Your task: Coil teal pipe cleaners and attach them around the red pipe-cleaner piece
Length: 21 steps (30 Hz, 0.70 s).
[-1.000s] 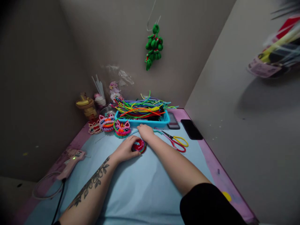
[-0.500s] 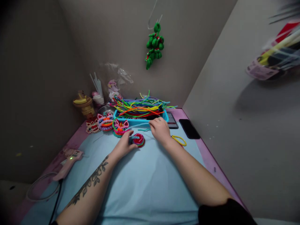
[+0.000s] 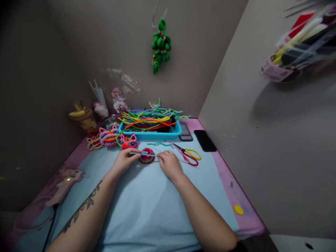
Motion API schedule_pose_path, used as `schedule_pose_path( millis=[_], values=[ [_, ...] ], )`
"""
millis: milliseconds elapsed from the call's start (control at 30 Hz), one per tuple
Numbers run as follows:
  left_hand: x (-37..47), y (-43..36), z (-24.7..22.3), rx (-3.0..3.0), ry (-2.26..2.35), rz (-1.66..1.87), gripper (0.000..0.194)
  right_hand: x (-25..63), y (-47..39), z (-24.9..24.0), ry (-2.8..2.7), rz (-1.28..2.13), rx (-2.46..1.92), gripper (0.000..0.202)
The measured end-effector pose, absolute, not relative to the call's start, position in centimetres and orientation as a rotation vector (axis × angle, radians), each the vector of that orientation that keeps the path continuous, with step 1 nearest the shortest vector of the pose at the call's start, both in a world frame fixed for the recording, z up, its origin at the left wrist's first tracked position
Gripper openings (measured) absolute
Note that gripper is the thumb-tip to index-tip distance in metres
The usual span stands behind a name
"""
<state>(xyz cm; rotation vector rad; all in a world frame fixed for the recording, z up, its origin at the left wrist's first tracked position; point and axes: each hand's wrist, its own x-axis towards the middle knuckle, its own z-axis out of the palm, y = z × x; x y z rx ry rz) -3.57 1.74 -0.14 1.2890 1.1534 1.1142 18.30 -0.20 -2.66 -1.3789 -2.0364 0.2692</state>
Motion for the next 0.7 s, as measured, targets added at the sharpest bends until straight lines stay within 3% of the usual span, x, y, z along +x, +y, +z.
schedule_pose_path(
  millis=[133,333,533,700],
  values=[
    [-3.7,1.8,0.2,0.916,0.905,1.323,0.032,19.6,0.0,-2.3,-1.823,0.602,-1.312,0.026],
    [-5.2,1.4,2.1,0.650,0.614,1.311,0.029,21.6,1.4,-3.1,-1.915,0.291,-1.644,0.013],
    [-3.0,0.5,0.9,0.968,0.968,1.037,0.030,21.0,1.5,-3.4,-2.017,0.241,-1.820,0.015],
    [-0.4,-0.4,-0.7,1.136,1.103,0.935,0.034,20.0,0.1,-2.3,-1.737,0.296,-1.550,0.020]
  ],
)
